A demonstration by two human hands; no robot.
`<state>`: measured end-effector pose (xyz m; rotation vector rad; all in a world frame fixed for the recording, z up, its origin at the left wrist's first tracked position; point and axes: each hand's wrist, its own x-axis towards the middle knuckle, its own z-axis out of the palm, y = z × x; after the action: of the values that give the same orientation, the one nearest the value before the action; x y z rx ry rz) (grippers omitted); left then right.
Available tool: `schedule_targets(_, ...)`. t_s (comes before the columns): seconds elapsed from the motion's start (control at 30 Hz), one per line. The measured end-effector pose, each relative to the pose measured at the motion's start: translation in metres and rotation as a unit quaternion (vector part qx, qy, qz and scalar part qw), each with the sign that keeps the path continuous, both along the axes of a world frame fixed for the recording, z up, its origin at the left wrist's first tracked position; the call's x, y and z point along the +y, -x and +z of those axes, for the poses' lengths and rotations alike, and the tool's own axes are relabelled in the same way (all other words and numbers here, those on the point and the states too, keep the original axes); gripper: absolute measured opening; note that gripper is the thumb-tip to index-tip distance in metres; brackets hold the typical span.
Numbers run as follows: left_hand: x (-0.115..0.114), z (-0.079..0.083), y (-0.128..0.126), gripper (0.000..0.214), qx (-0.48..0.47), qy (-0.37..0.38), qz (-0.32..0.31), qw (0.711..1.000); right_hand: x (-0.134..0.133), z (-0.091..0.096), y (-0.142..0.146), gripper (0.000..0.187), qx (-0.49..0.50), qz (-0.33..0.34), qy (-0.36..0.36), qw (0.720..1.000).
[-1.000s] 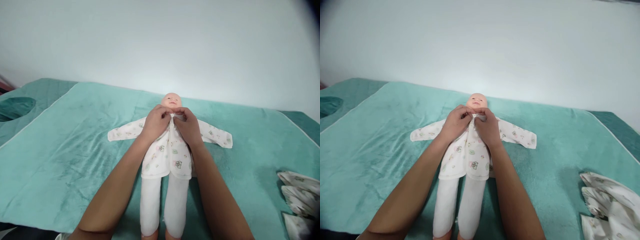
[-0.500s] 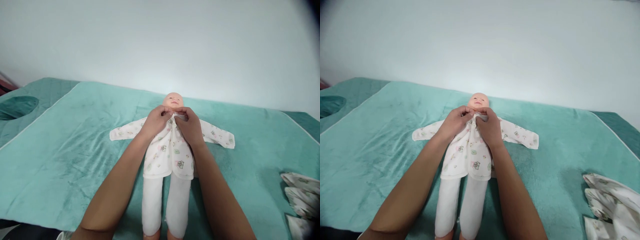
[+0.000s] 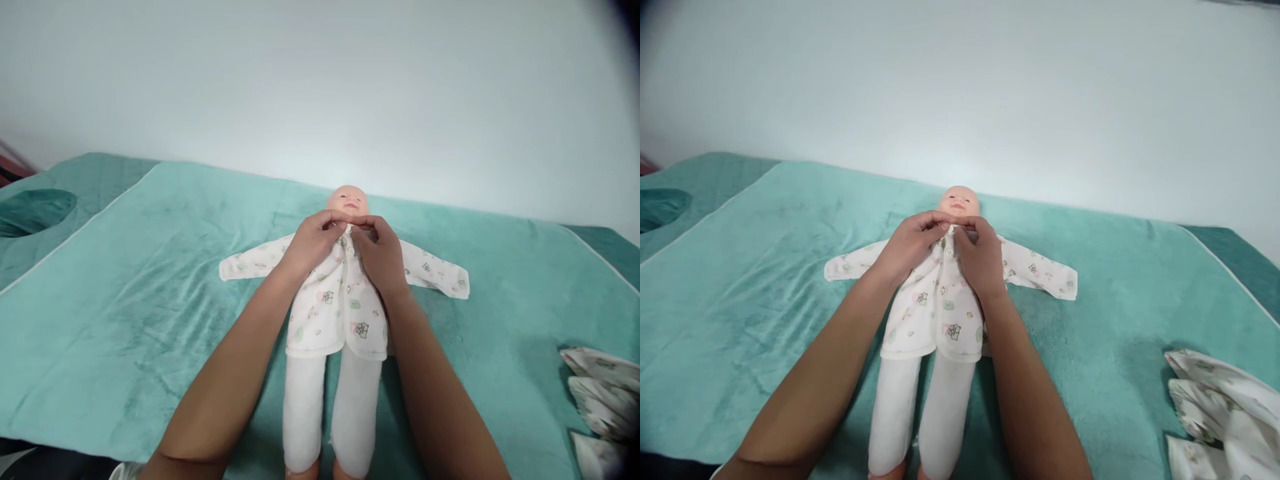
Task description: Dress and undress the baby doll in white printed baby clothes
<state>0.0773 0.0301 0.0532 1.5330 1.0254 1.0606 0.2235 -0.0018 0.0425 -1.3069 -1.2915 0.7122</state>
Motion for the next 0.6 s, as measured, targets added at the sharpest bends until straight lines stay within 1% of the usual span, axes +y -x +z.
schedule_targets(0.07,0.001,-0.002,-0.002,0.021,0.033,-0.029,0.025,0.999,0.000,-0.001,-0.001,0.018,0.029,-0.017,-0.005,0.999)
schedule_targets(0.1,0.001,-0.003,-0.002,0.020,0.057,-0.057,0.043,0.996,0.000,-0.002,-0.001,0.018,0.041,-0.027,-0.006,0.999)
schedule_targets(0.2,0.001,-0.003,-0.003,0.018,0.146,-0.162,0.084,0.972,-0.002,-0.002,-0.001,0.019,0.057,-0.048,-0.003,0.997)
schedule_targets(0.27,0.000,-0.002,-0.001,0.019,0.188,-0.199,0.082,0.958,-0.002,0.001,-0.001,0.019,0.051,-0.055,-0.009,0.997)
schedule_targets(0.37,-0.003,0.007,0.005,0.017,0.207,-0.192,0.063,0.957,-0.005,0.013,-0.008,0.019,0.029,-0.061,-0.010,0.998)
schedule_targets(0.43,-0.008,0.018,0.010,0.016,0.206,-0.178,0.043,0.961,-0.010,0.026,-0.016,0.018,-0.002,-0.053,0.008,0.999)
schedule_targets(0.47,-0.012,0.025,0.013,0.017,0.204,-0.170,0.033,0.963,-0.015,0.034,-0.020,0.020,-0.028,-0.039,0.022,0.999)
schedule_targets(0.53,-0.021,0.041,0.019,0.023,0.209,-0.151,0.006,0.966,-0.027,0.050,-0.028,0.033,-0.105,0.006,0.062,0.992)
schedule_targets(0.6,-0.032,0.055,0.026,0.027,0.231,-0.126,-0.046,0.964,-0.044,0.064,-0.032,0.047,-0.206,0.071,0.116,0.969)
